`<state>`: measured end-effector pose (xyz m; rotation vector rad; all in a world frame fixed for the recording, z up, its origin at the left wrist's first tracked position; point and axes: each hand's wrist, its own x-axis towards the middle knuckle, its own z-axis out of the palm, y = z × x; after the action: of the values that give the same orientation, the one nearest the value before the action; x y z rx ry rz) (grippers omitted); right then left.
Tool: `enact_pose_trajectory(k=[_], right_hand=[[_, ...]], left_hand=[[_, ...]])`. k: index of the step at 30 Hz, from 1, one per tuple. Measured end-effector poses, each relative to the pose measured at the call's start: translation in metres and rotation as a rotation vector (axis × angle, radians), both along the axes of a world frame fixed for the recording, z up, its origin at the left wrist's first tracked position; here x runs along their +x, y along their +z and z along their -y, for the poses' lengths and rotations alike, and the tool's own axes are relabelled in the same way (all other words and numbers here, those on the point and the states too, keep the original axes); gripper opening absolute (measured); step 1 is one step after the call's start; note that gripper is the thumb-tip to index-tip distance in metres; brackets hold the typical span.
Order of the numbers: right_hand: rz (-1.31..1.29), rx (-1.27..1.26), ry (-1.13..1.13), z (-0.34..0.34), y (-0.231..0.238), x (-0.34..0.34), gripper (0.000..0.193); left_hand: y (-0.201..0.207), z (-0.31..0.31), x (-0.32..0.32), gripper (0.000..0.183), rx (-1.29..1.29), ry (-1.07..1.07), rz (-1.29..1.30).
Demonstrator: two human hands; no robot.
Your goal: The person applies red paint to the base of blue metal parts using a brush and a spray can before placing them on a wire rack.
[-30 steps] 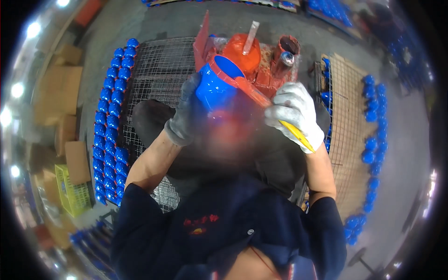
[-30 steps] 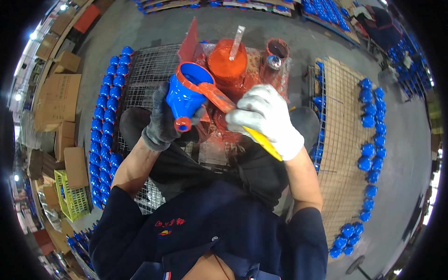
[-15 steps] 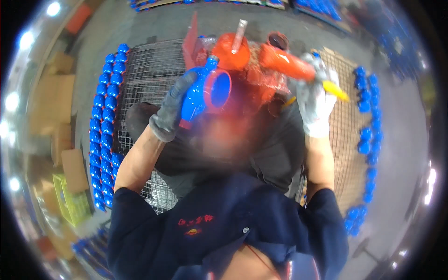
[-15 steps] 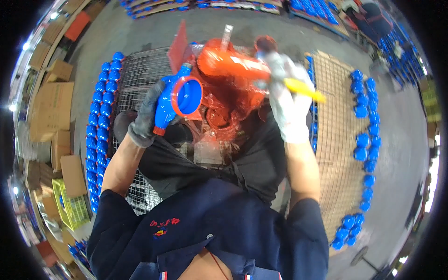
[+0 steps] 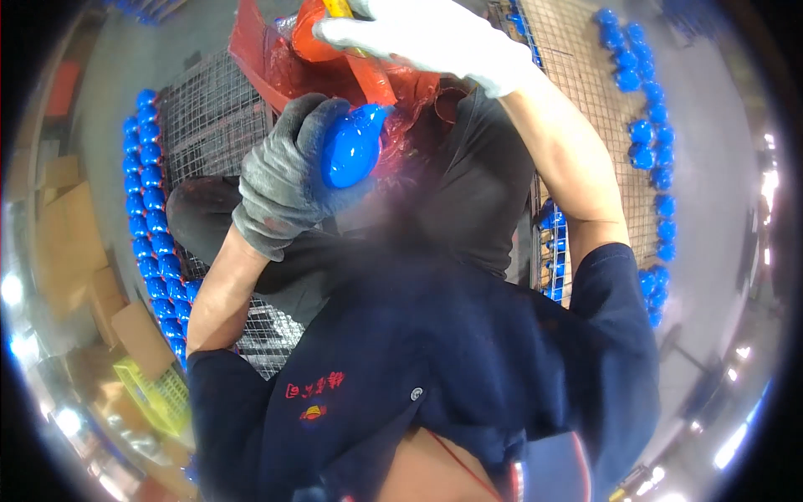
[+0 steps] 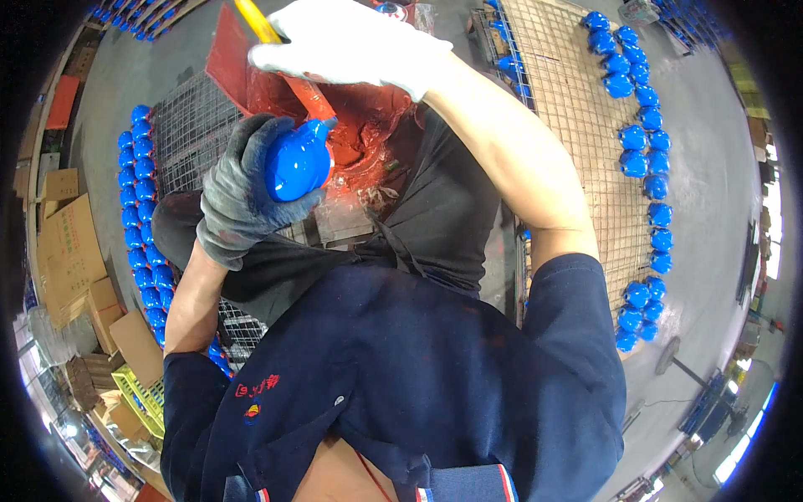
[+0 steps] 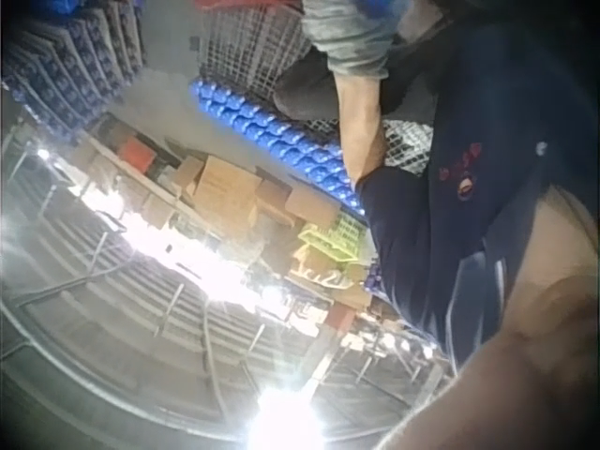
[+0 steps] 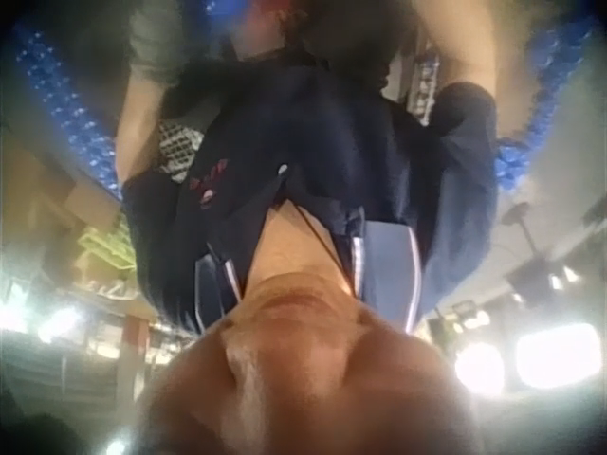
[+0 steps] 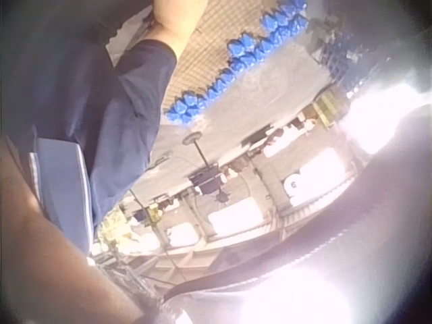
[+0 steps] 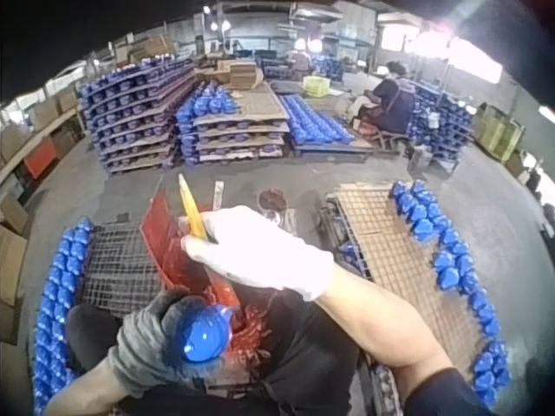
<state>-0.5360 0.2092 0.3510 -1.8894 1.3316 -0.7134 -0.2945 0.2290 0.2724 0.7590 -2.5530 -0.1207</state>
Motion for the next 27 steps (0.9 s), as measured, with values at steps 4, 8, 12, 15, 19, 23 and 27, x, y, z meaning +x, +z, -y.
enact_pose_trajectory(k=[4,8,12,15,19,23,27], right_hand=[[-0.042,-0.128,-0.03,-0.012,0.001,0.006,0.039],[-0.175,-0.422,-0.127,-0.021,-0.028,0.001,0.028],[0.258,-0.416,-0.17,-0.028,-0.053,-0.004,0.016],[0.67,-0.394,-0.18,-0.03,-0.078,-0.002,0.007],[0.958,-0.415,-0.189,-0.016,-0.138,-0.003,0.013],[1.258,-0.232,-0.358,0.005,-0.183,0.046,0.012],[0.998,-0.22,-0.563,0.022,-0.186,0.035,0.016]], left_hand=[[-0.006,0.007,0.007,0.087,0.404,0.049,-0.082],[-0.022,0.015,0.022,0.07,1.077,-0.008,-0.458],[-0.025,0.022,0.03,0.056,1.665,-0.033,-0.835],[-0.03,0.014,0.029,0.058,1.678,-0.244,-1.121],[-0.031,0.014,-0.004,0.067,2.232,-0.437,-1.602],[-0.033,0.027,-0.037,0.062,2.583,-1.227,-1.829],[-0.033,0.065,-0.03,0.056,2.648,-1.209,-2.153]])
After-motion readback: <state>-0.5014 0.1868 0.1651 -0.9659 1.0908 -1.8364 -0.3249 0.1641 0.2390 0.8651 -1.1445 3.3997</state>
